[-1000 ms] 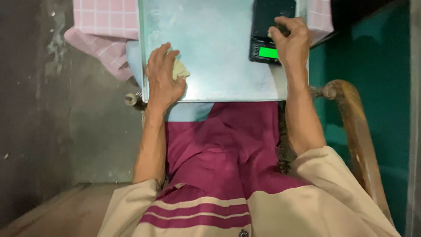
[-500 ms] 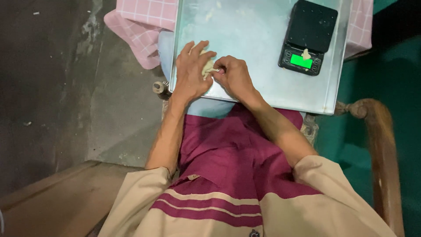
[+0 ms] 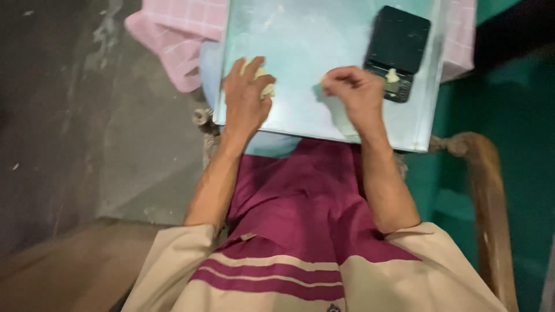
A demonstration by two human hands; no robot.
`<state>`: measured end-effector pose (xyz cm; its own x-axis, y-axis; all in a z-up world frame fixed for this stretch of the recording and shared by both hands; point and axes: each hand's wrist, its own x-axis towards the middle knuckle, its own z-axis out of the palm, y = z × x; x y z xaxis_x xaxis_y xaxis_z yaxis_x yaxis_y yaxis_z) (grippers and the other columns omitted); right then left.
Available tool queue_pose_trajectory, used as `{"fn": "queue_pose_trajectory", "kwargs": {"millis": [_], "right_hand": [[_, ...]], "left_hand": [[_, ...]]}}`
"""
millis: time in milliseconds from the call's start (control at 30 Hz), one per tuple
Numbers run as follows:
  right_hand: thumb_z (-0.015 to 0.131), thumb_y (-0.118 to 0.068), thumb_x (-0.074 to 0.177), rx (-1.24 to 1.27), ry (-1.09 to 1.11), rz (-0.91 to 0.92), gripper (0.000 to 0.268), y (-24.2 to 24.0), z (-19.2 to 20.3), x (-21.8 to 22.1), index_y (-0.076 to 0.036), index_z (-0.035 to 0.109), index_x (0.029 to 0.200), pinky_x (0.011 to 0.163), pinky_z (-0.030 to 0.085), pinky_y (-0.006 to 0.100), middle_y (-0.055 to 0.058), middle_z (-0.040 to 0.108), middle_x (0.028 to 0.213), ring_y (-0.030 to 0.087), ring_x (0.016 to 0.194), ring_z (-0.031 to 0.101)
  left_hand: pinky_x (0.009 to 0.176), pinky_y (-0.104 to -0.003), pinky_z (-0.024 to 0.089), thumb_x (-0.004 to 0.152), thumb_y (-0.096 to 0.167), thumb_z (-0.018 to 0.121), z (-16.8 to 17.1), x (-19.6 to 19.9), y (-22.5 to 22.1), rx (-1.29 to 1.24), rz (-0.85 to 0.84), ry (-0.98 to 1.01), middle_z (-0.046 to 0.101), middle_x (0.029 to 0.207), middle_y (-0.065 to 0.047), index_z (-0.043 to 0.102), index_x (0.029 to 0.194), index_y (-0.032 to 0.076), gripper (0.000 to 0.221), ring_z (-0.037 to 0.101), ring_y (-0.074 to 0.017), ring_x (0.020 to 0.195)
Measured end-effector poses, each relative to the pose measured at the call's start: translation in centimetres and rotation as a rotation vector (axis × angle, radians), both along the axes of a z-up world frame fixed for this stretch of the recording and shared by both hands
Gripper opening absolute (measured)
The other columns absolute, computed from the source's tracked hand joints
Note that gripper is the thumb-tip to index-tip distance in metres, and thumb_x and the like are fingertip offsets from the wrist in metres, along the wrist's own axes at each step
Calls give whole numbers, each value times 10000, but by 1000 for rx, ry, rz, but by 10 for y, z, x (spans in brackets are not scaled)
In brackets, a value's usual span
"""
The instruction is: Manually shaping small pieces of dough into uniform thin cylinders and arranging them in rows on a metal tray.
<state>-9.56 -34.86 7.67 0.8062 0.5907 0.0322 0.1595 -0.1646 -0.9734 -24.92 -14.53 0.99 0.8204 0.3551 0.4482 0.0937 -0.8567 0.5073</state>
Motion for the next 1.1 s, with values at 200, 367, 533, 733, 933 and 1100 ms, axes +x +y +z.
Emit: {"fn": "queue_pose_trajectory", "kwargs": {"millis": [200, 367, 533, 733, 933, 1100], "right_hand": [[797, -110, 975, -112, -467, -306, 106, -86, -14, 92, -41, 778, 1054, 710, 598, 289, 48, 762, 917, 130, 784, 702], [953, -68, 872, -395, -706, -201, 306, -103, -27, 106, 14, 772, 1105, 664, 571, 339, 133, 747, 962, 193, 791, 662], [973, -247, 809, -600, -883, -272, 283, -105, -71, 124, -60, 771, 876, 693, 543, 518, 171, 672, 771, 429, 789, 693], [844, -286, 882, -567, -718, -457, 123, -99, -82, 117, -175, 793, 902, 682, 566, 399, 66, 718, 789, 289, 767, 722], [815, -25, 839, 9, 152, 18, 237, -5, -57, 29, -4, 758, 1067, 738, 654, 360, 161, 743, 896, 202, 782, 749], [810, -10, 876, 116, 314, -42, 168, 22, -42, -9, 10, 754, 1033, 732, 680, 324, 150, 752, 850, 192, 732, 765]], "left_hand": [[964, -619, 466, 802, -15, 751, 18, 1, -9, 87, 105, -37, 563, 1409, -169, 754, 1142, 75, 352, 469, -477, 1263], [950, -645, 440, 833, 269, 922, 27, 4, -14, 189, 129, 92, 520, 1460, -176, 724, 1195, 51, 467, 417, -501, 1311], [1126, -543, 382, 883, 101, 776, -1, 39, -20, 94, -52, -423, 595, 1385, -165, 737, 1104, 61, 227, 542, -413, 1296], [1021, -389, 540, 913, 187, 730, -8, 65, -50, -324, -208, -527, 706, 1226, -25, 773, 1117, 194, 208, 685, -253, 1081], [793, -286, 623, 972, 182, 760, -2, 51, -51, -694, -259, -309, 722, 1176, -73, 722, 1276, 164, 307, 759, -233, 1001], [777, -306, 655, 911, 109, 802, -19, 54, -40, -882, -180, -204, 746, 1025, -114, 775, 1124, 104, 215, 774, -263, 935]]}}
